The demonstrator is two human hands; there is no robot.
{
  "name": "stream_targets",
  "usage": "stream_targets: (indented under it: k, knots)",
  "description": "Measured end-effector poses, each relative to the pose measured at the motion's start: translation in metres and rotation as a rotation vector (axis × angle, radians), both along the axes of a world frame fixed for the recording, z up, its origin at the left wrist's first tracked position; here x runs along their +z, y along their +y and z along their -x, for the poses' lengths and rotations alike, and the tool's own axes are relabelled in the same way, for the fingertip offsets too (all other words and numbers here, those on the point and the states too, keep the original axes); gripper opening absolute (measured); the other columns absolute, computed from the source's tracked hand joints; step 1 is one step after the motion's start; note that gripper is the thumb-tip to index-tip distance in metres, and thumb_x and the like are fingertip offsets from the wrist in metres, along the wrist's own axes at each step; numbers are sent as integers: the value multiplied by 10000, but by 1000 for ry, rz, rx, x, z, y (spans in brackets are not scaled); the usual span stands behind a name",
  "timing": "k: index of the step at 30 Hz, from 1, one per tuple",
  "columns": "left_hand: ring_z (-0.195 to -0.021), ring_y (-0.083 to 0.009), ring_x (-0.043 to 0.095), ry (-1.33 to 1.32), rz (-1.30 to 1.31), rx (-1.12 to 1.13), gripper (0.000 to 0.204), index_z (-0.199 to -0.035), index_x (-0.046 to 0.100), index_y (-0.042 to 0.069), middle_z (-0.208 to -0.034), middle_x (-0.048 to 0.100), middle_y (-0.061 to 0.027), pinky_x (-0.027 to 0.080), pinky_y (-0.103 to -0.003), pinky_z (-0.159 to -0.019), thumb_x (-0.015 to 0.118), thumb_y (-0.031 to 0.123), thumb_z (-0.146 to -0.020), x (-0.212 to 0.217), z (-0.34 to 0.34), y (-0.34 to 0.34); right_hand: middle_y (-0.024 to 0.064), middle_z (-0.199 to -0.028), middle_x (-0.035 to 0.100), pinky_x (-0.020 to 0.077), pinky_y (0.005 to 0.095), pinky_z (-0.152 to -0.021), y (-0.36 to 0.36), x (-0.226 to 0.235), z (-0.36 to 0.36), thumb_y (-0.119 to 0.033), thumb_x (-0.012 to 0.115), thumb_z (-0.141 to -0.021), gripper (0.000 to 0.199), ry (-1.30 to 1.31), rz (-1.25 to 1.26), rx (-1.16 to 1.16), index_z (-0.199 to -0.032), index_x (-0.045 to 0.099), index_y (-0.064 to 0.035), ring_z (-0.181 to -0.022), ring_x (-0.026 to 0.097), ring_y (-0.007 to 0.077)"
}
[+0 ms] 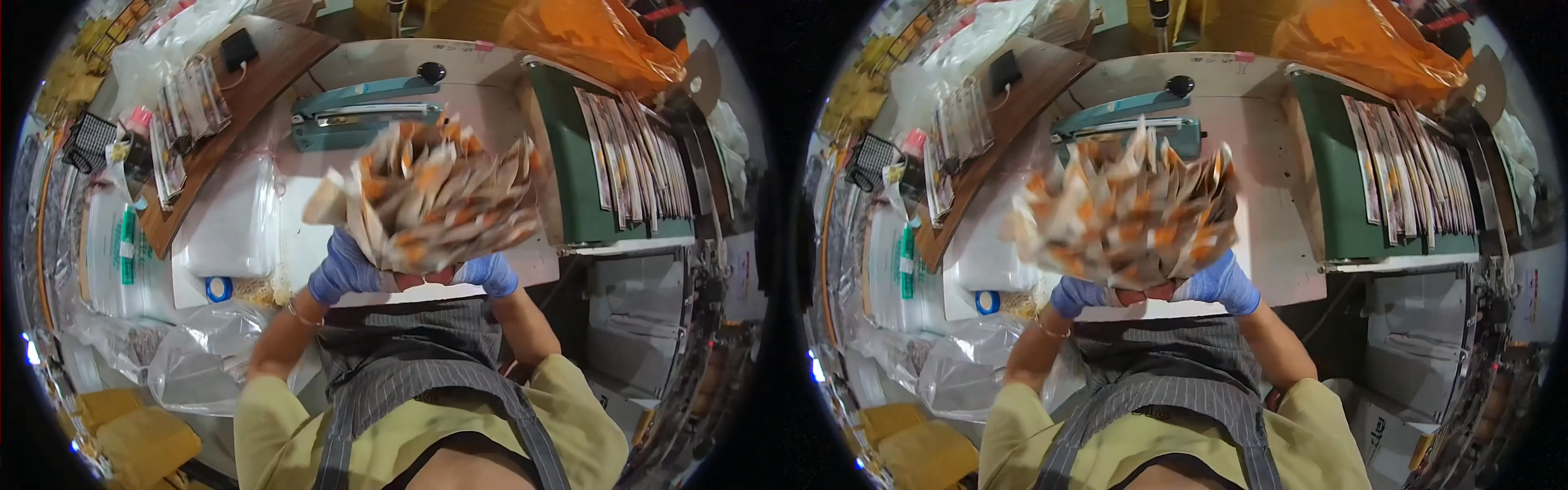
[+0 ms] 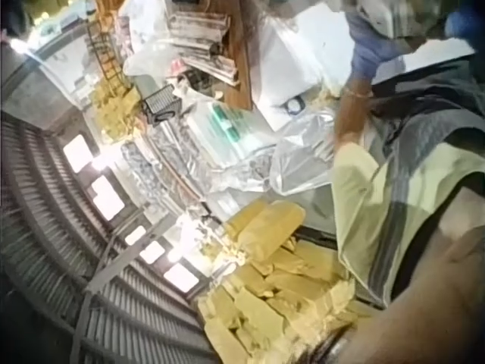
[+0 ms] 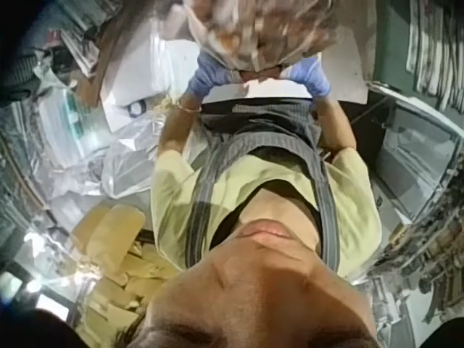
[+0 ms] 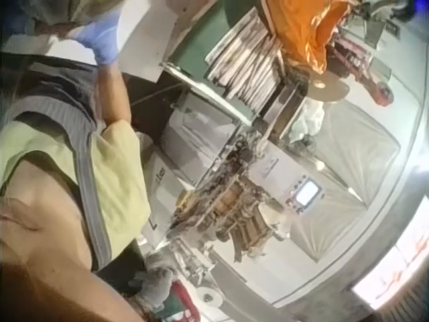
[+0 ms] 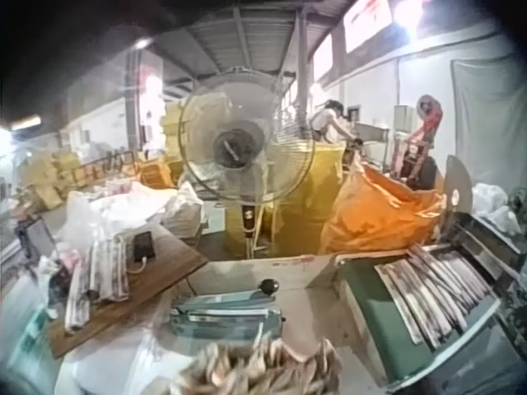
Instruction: Bundling and packaging incense sticks into plastic bags using a heat sealer.
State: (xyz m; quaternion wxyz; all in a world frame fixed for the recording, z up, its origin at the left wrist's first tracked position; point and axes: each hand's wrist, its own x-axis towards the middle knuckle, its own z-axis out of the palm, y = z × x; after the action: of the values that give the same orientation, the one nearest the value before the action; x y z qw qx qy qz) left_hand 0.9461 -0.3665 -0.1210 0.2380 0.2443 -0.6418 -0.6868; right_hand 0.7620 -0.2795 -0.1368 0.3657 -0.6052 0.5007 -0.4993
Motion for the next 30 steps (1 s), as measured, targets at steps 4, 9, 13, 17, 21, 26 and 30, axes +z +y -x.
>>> stream_targets:
  k: [4,9,13,17,21,26,30]
  knots:
    - [-1165,-269,388,248,-285,-279,718,-1300,366,114,-1325,364,-104,293,-421,-1003,561,539,-754,-47,-11,-24,124,-1334,291,255,351,-1018,-15,9,-10,-339,859,-448,1171,-470,-156,32,-1345,178,-19,-1234,302,221]
    - [-1138,-219,437,858,-1390,-333,752,-1357,215,86,-1259,428,-123,284,-387,-1023,651,287,-778,40,27,-24,152,-1312,300,299,356,-996,-26,36,-14,-246,882,-423,1188,-466,226,56,-1341,164,-15,-1199,354,249]
    - [-1105,-213,447,470,-30,22,1111,-1322,258,30,-1255,401,-118,296,-330,-1004,858,356,-446,3,24,-13,161,-1215,416,367,358,-933,-49,41,-12,-248,858,-489,885,-344,288,171,-1218,404,-33,-1120,443,258]
    - [-1091,-207,461,302,170,-44,1043,-1275,306,19,-1203,449,-118,334,-323,-971,858,325,-445,-3,3,-16,164,-1166,455,415,348,-873,-44,40,-30,-232,823,-561,653,-278,364,41,-1112,523,-53,-1057,491,265]
    - [-942,-212,562,148,529,-24,823,-1185,388,-10,-1093,532,-144,436,-308,-857,791,255,-518,4,-10,-35,148,-1110,482,440,326,-840,-41,46,-43,-79,787,-607,622,-222,433,-29,-1144,476,-39,-1013,519,226]
    - [-1049,-238,506,132,785,27,826,-1253,353,4,-1170,482,-151,371,-316,-939,764,261,-584,50,-25,-61,193,-1277,348,434,374,-879,-63,72,-54,-120,813,-579,1091,-155,593,48,-1364,69,-260,-1089,473,287]
    - [-1138,-205,442,284,286,5,1032,-1320,236,30,-1241,440,-116,337,-323,-976,837,218,-503,-6,-26,-55,213,-1297,325,402,407,-903,-85,28,-39,-248,820,-561,909,-95,677,118,-1310,305,-222,-1143,426,332]
